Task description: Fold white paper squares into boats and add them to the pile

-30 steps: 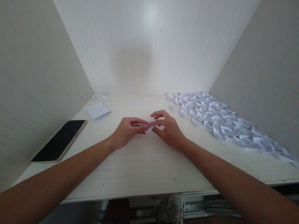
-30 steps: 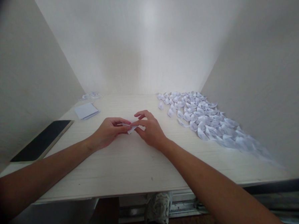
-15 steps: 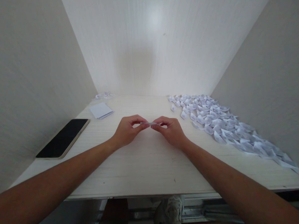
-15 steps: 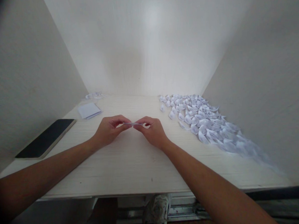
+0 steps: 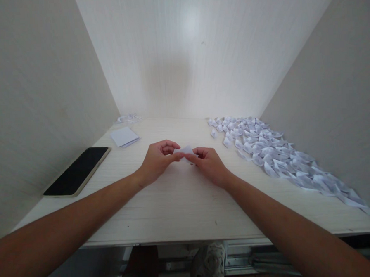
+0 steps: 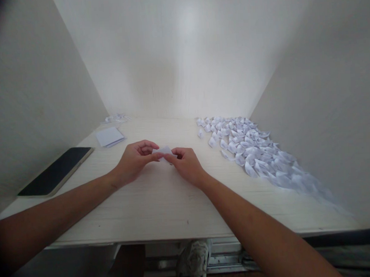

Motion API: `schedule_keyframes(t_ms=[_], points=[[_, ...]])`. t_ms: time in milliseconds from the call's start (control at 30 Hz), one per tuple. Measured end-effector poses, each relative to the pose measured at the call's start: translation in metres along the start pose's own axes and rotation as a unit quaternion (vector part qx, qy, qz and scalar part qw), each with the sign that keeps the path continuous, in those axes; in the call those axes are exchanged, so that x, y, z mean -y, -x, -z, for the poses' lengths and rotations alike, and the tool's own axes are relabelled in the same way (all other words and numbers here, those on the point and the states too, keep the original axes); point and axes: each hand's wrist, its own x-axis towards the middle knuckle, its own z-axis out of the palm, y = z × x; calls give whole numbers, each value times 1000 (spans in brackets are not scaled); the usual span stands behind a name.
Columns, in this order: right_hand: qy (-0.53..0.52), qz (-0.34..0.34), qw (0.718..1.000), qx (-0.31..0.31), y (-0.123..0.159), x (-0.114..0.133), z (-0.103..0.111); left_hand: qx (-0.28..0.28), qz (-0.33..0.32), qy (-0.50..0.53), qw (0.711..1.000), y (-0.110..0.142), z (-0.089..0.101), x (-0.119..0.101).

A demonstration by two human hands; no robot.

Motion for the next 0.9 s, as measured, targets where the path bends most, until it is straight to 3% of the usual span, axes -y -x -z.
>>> schedule_keyframes(t_ms=[300, 667, 767, 900], points=[[-29, -19, 999, -11, -3, -1, 0, -23, 47, 79, 996, 3, -5, -6], [-68, -11, 997, -15, 0, 8, -3, -17, -11, 33, 999, 7, -8, -7], [-46, -7, 999, -24, -1, 5, 0, -5, 26, 80, 996, 5, -5, -10], [-32, 11, 999, 6, -1, 4, 3, 28, 144, 184, 972, 1, 3, -14]])
